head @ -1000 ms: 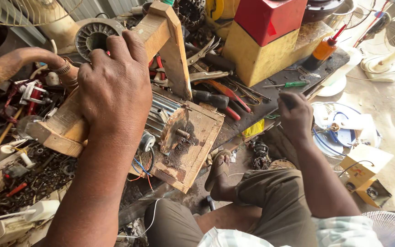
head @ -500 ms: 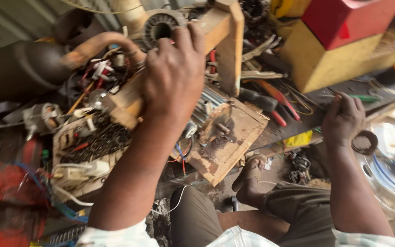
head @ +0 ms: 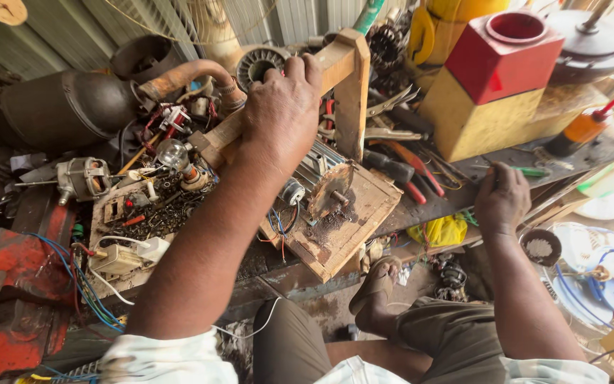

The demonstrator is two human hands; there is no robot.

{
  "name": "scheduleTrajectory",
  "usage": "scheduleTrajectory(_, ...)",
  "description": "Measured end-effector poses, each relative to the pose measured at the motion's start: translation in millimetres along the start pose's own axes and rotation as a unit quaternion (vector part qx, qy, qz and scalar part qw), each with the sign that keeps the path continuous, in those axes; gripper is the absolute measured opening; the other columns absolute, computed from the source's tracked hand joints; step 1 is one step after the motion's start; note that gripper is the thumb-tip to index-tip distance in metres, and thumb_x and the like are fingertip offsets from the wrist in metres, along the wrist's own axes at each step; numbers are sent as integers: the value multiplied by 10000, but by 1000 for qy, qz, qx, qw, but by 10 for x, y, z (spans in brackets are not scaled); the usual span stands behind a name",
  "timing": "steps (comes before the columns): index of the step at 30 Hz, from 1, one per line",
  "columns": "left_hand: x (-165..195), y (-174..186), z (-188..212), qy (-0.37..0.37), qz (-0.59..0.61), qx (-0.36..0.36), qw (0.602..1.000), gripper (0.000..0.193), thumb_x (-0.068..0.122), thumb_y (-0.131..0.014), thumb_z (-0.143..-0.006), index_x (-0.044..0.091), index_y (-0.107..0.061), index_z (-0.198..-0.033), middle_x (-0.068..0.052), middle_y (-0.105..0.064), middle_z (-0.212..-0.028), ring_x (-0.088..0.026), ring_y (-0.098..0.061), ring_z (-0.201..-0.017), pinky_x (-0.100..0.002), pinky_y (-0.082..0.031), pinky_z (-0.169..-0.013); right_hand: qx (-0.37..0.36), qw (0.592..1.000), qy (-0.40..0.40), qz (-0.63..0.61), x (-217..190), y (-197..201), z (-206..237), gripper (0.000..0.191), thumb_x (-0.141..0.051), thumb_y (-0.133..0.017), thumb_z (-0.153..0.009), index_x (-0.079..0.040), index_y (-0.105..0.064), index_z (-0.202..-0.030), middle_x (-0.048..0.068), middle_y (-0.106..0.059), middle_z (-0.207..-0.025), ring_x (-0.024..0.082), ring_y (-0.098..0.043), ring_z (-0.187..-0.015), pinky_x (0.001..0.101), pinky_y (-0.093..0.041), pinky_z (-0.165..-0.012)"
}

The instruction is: The person works on a small electric motor clamped in a wooden jig on a cluttered workbench. They use locking pliers to grip and turn parts of the motor assembly, reposition the motor in the jig, and later hold a hammer while working on the assembly.

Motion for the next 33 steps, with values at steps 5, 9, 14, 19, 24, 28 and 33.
scheduleTrajectory(5, -181, -67, 123, -40, 85, -215, 972, 880, 340, -656, -948, 35, -146, -1597, -206, -389, -1515, -339, -678, -1012, -455, -596, -804, -24, 1000, -14, -4, -102, 84, -105, 142, -199, -678, -1053, -116, -694, -1167, 122, -675, -1068, 353, -649, -1032, 467, -511, -890)
scheduleTrajectory(9, -372, 152, 302, -74, 136, -160, 975, 950, 403, -721, -854, 145, -169, -1582, -84, -369, -1620, -370, -621, -1195, -506, -513, -934, -21, 1000, -13, 14, -191, 153, -149, 177, -201, -673, -1021, -118, -678, -1177, 120, -679, -1091, 355, -648, -1050, 470, -513, -891)
scheduleTrajectory(14, -432, 102, 443, -27, 135, -200, 970, 787, 467, -540, -1008, 169, -152, -1624, -158, -481, -1483, -331, -652, -1142, -484, -547, -939, -31, 999, -20, 26, -296, 200, -174, 184, -207, -660, -1029, -113, -665, -1187, 117, -670, -1098, 357, -636, -1068, 479, -500, -908)
scheduleTrajectory(19, -436, 162, 447, -23, 133, -178, 975, 700, 463, -487, -1050, 130, -239, -1613, -177, -598, -1325, -298, -680, -1060, -429, -577, -844, -29, 999, -17, 35, -390, 226, -183, 164, -198, -645, -1038, -115, -665, -1178, 119, -676, -1115, 358, -633, -1092, 476, -497, -921)
scheduleTrajectory(24, -459, 208, 456, -11, 124, -158, 980, 708, 489, -541, -1026, 71, -338, -1560, -175, -659, -1174, -282, -720, -924, -409, -605, -732, -24, 999, -20, 28, -440, 228, -187, 211, -212, -641, -1049, -90, -660, -1220, 142, -680, -1166, 373, -629, -1108, 478, -493, -933)
scheduleTrajectory(28, -494, 266, 437, 2, 138, -114, 984, 665, 500, -596, -993, 67, -425, -1468, -148, -693, -1054, -292, -729, -845, -433, -606, -690, -26, 999, -22, 28, -469, 244, -206, 223, -226, -645, -1055, -87, -657, -1229, 148, -685, -1179, 381, -635, -1102, 476, -500, -926)
scheduleTrajectory(33, -492, 139, 419, 15, 144, -145, 979, 553, 482, -620, -1031, 14, -545, -1314, -166, -723, -857, -288, -776, -719, -432, -638, -660, -19, 999, -10, 28, -472, 250, -189, 219, -221, -649, -1061, -84, -654, -1231, 146, -689, -1174, 381, -640, -1099, 477, -501, -926)
Point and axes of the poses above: each hand's wrist, its own z-axis away from the middle knuckle, its own y-axis out of the back of the hand, x = y × z, the point moved 8 cm from there along -z, towards the middle knuckle
